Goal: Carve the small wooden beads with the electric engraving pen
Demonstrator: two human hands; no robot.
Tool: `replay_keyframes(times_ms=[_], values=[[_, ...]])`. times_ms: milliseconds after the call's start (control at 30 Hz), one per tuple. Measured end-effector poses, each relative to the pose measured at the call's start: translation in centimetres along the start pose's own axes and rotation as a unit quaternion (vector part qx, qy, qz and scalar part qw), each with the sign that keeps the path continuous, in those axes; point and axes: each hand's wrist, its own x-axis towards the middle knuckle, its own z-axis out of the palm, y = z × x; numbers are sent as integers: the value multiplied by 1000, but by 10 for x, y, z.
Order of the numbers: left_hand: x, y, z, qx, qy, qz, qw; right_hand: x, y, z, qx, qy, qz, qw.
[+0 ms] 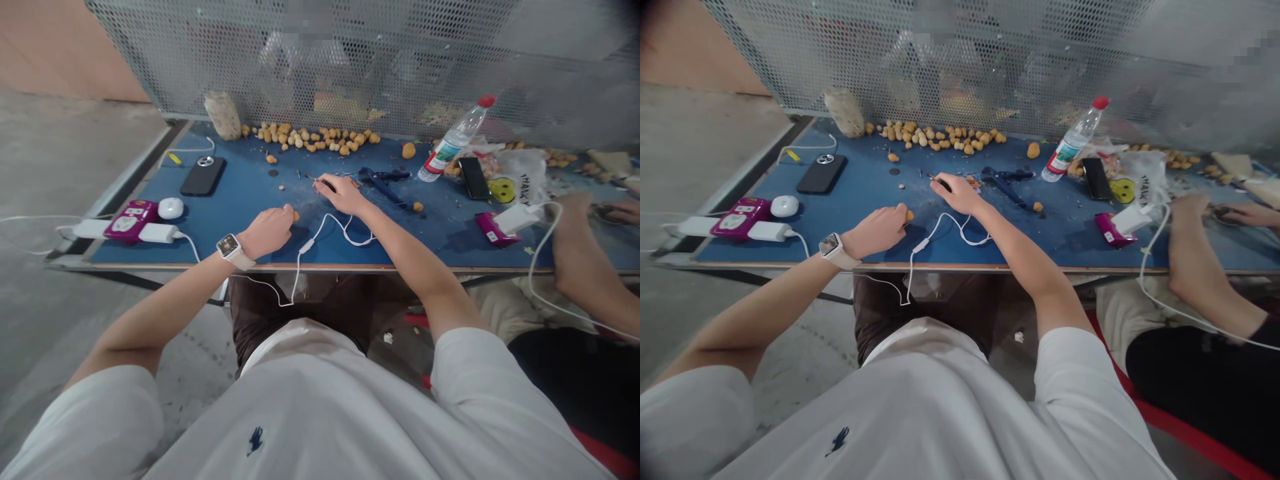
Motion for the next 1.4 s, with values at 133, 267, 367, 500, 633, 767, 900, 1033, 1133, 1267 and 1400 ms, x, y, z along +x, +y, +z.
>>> replay_keyframes(times_ms=[133, 267, 367, 500, 633, 767, 900, 1033, 1133, 1267, 1400], values=[[-6, 13, -3, 34, 16, -20, 999, 0, 4, -7, -38, 16, 1, 999], [0, 12, 4, 52, 14, -6, 999, 2, 23, -27, -109, 38, -9, 993], [3, 7, 11, 66, 26, 7, 997, 3, 44, -46, -170, 77, -4, 982], [-5, 10, 14, 58, 63, 28, 996, 1, 62, -62, -193, 89, 13, 977], [-29, 28, 15, -78, 85, 71, 991, 1, 59, -59, -190, 64, 41, 979], [-68, 63, 24, -216, 63, 167, 960, 3, 54, -54, -178, 51, 47, 982], [-93, 105, 49, -267, -34, 280, 922, 3, 55, -54, -172, 50, 49, 983], [-77, 130, 92, -293, -96, 251, 918, 2, 56, -55, -166, 47, 48, 984], [-61, 134, 122, -324, -97, 171, 926, 2, 55, -54, -160, 47, 46, 985], [-78, 123, 150, -334, -46, 91, 937, 1, 54, -54, -158, 51, 47, 985], [-129, 90, 157, -362, 140, 41, 921, 2, 54, -54, -145, 59, 43, 987]])
